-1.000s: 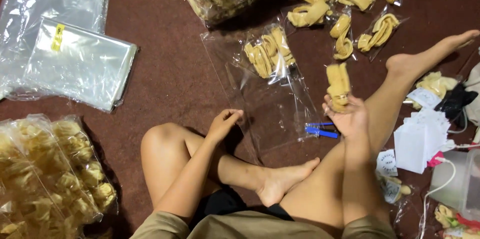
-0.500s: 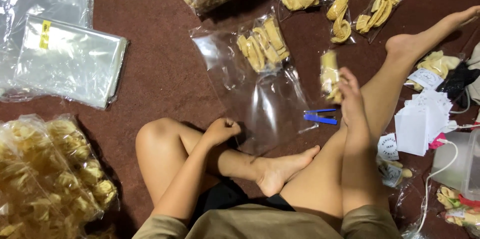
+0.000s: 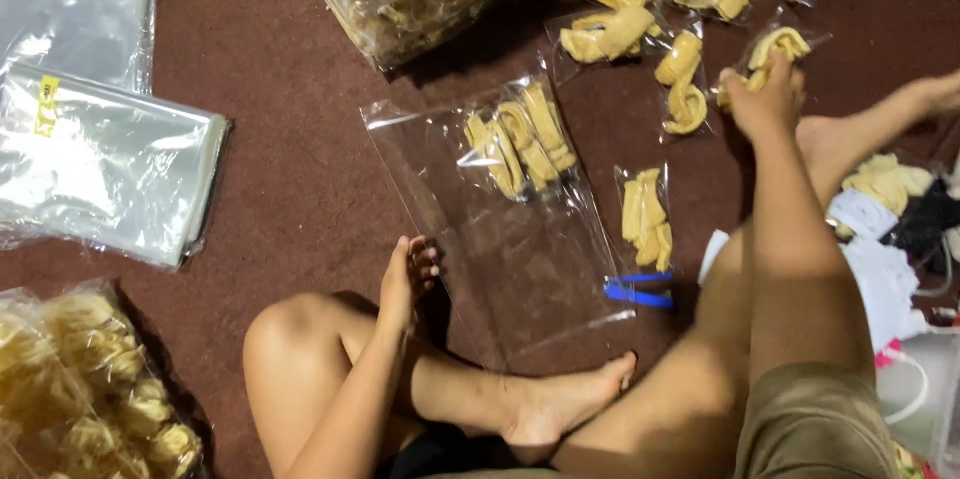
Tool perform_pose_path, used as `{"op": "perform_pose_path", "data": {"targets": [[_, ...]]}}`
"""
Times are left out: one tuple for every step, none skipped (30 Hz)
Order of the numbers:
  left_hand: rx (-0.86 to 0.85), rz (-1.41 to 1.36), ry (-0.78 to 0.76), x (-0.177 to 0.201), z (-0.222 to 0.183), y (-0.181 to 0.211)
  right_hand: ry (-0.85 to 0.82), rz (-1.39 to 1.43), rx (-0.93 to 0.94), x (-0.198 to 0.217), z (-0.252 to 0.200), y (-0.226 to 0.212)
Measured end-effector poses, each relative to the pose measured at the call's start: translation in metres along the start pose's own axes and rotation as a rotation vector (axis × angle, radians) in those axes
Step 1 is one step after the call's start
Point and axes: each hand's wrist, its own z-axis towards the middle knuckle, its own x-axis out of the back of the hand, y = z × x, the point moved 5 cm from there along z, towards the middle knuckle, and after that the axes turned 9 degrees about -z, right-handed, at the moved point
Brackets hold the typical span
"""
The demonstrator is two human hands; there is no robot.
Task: Manually placing snacks into plastic bags and sealing them with a stapler while sitting on the floor.
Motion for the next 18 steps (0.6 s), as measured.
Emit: {"op": "perform_pose_path", "data": {"targets": [[-0.008, -0.086, 0.016, 0.005, 0.001, -0.002, 0.069, -0.054, 0.068, 0.001, 0.022, -0.011], [-0.016, -0.174, 0.029, 0.006, 0.004, -0.005, 0.142, -0.109, 0.137, 0.003, 0.044, -0.022], [-0.018, -0.181, 0.030, 0.003, 0.007, -0.002, 0.143, -0.111, 0.144, 0.010, 0.059, -0.049], [-0.034, -0.214, 0.053, 0.004, 0.007, -0.002, 0.180, -0.111, 0.204, 0.014, 0.071, -0.077], [-0.050, -0.247, 0.077, 0.004, 0.007, -0.002, 0.217, -0.109, 0.263, 0.018, 0.082, -0.106], [-0.049, -0.255, 0.086, 0.001, 0.006, 0.001, 0.209, -0.113, 0.272, 0.015, 0.094, -0.127], [-0.045, -0.255, 0.106, -0.002, 0.004, 0.004, 0.195, -0.195, 0.372, 0.010, 0.104, -0.153], [-0.039, -0.255, 0.126, -0.004, 0.002, 0.004, 0.178, -0.279, 0.472, 0.003, 0.113, -0.178], [-0.036, -0.263, 0.137, -0.008, 0.002, 0.006, 0.168, -0.282, 0.481, -0.015, 0.134, -0.185], [-0.020, -0.249, 0.153, -0.010, 0.001, 0.008, 0.293, -0.399, 0.660, -0.033, 0.147, -0.198], [-0.004, -0.235, 0.169, -0.012, 0.000, 0.010, 0.418, -0.512, 0.842, -0.052, 0.157, -0.210], [-0.004, -0.239, 0.181, -0.014, 0.001, 0.013, 0.410, -0.508, 0.851, -0.057, 0.142, -0.229], [-0.003, -0.200, 0.168, -0.018, 0.001, 0.017, 0.247, -0.497, 0.739, -0.065, 0.131, -0.243], [0.006, -0.157, 0.158, -0.020, -0.004, 0.019, 0.077, -0.487, 0.620, -0.074, 0.115, -0.251], [0.014, -0.157, 0.172, -0.017, 0.001, 0.014, 0.061, -0.486, 0.623, -0.082, 0.115, -0.247], [-0.005, -0.132, 0.131, -0.016, 0.005, 0.010, 0.122, -0.480, 0.622, -0.085, 0.113, -0.242], [-0.022, -0.108, 0.089, -0.014, 0.006, 0.005, 0.183, -0.473, 0.621, -0.087, 0.108, -0.236], [-0.022, -0.108, 0.086, -0.012, 0.008, 0.001, 0.186, -0.474, 0.619, -0.087, 0.102, -0.226]]}}
